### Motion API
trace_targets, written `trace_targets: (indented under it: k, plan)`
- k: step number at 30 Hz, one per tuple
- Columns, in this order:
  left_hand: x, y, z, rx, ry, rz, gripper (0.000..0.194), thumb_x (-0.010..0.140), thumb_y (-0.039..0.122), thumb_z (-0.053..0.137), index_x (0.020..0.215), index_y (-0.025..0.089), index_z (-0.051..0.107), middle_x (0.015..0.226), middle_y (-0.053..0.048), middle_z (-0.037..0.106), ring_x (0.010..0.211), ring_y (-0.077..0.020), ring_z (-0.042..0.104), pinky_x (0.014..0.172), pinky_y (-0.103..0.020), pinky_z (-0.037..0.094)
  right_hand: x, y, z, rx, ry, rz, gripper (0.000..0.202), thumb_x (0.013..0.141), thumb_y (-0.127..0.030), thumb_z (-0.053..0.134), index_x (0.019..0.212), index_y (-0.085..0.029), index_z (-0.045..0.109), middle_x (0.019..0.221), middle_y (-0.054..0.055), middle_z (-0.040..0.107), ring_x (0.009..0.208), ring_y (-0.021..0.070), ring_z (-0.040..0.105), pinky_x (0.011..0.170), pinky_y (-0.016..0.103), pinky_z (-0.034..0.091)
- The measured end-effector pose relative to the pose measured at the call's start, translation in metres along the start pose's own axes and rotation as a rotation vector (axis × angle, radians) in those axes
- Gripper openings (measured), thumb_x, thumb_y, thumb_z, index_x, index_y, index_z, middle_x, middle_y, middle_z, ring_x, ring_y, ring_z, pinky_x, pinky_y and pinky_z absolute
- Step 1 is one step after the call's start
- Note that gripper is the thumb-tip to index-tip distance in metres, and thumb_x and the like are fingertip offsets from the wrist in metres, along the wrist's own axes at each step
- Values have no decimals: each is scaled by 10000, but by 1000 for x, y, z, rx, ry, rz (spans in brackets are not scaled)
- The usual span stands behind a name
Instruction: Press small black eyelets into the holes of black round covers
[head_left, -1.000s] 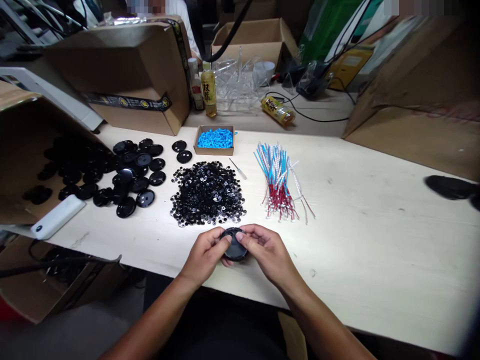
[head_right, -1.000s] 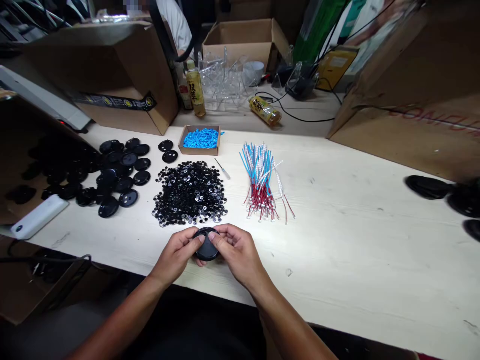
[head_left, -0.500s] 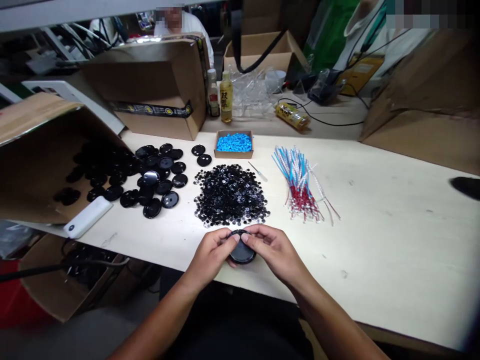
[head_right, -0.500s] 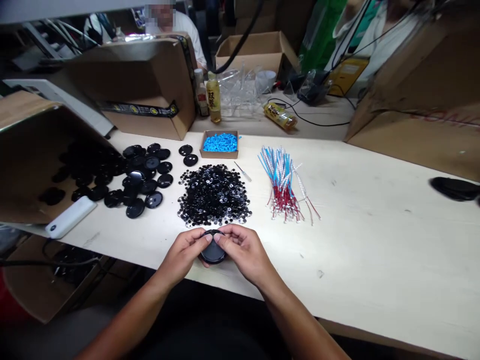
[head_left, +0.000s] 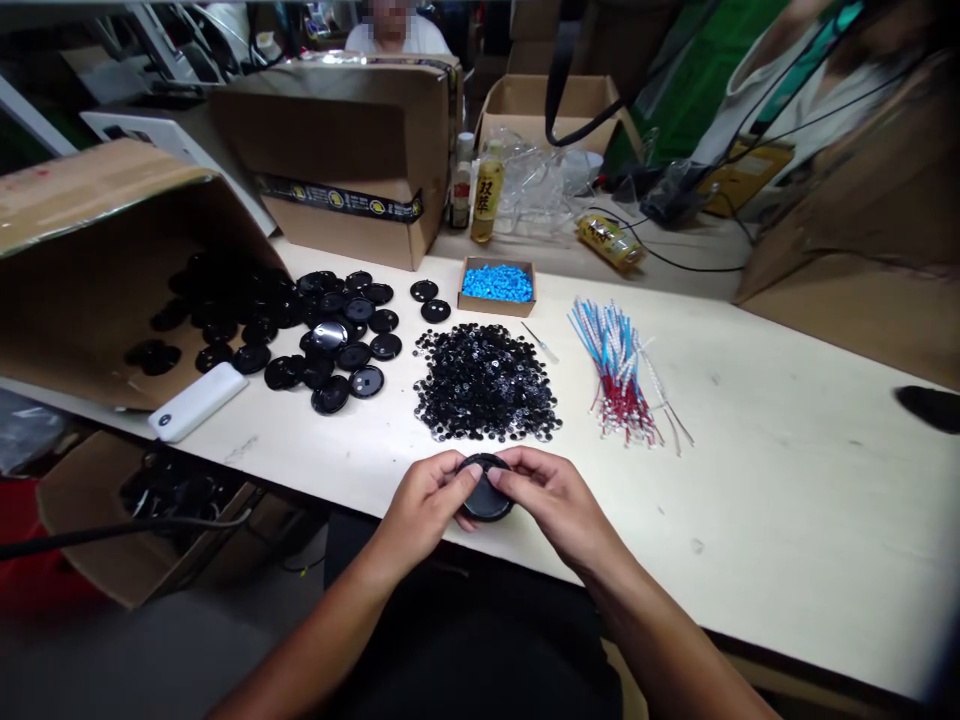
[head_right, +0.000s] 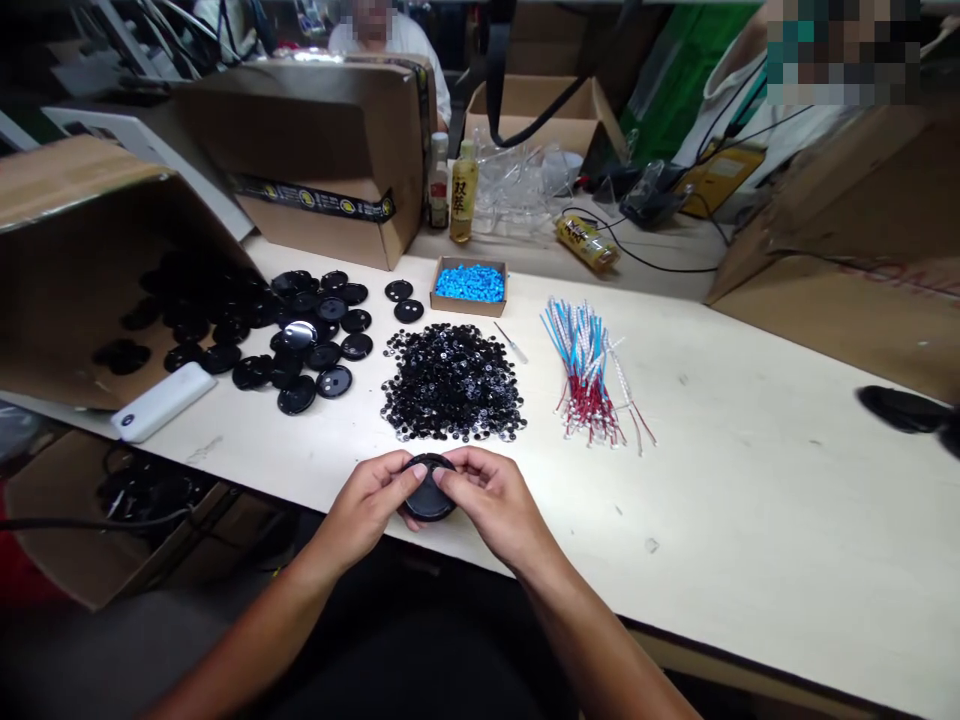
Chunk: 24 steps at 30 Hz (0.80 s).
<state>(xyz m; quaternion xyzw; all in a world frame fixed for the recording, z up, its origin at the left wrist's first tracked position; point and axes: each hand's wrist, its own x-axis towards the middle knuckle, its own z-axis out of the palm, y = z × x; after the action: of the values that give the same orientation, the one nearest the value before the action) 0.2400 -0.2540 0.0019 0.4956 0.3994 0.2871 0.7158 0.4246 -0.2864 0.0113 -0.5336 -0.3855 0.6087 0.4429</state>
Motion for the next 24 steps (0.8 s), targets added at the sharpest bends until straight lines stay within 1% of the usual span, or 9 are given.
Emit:
trace_targets:
  k: [4,7,10,16,20,24]
  plan:
    - [-3,0,-1,10,-6,10,408,961,545,648,900,145,699,800,-31,631,748,-181,658,594,-264,611,-4,-1,3,10,16,42,296,800,-450,828,882,-177,749,802,29,711,746,180,619,726,299,489]
    - [-5,1,-2,19,-13,13,396,965,531,647,908,142,699,806,-31,628,753,-181,656,595,-263,609,-6,-3,5,9,4,63,289,815,-443,810,874,-171,737,818,33,707,772,184,619,748,304,489]
    - [-7,1,-3,17,-20,13,379,972,520,639,920,148,688,823,-33,644,758,-184,670,592,-261,605,-6,-5,7,1,19,75,290,829,-447,794,850,-165,729,810,34,703,769,179,610,748,300,485]
    - [-10,-1,-6,9,-24,-3,385,968,531,641,935,150,693,831,-35,662,751,-184,683,608,-273,614,-5,-4,11,-21,50,74,303,791,-459,819,812,-170,734,783,27,698,736,173,599,723,296,480]
    - [-12,-4,-7,3,-32,-15,382,970,534,634,970,158,703,837,-35,678,742,-188,697,626,-285,621,-6,-2,11,-21,46,78,300,797,-462,811,810,-171,737,781,27,698,733,173,594,715,294,476]
    - [-12,-4,-7,0,-29,-22,337,973,488,642,916,160,692,819,-24,658,730,-179,684,623,-278,622,-6,-1,12,-23,52,88,297,792,-455,814,800,-170,733,775,25,691,729,169,583,709,290,467]
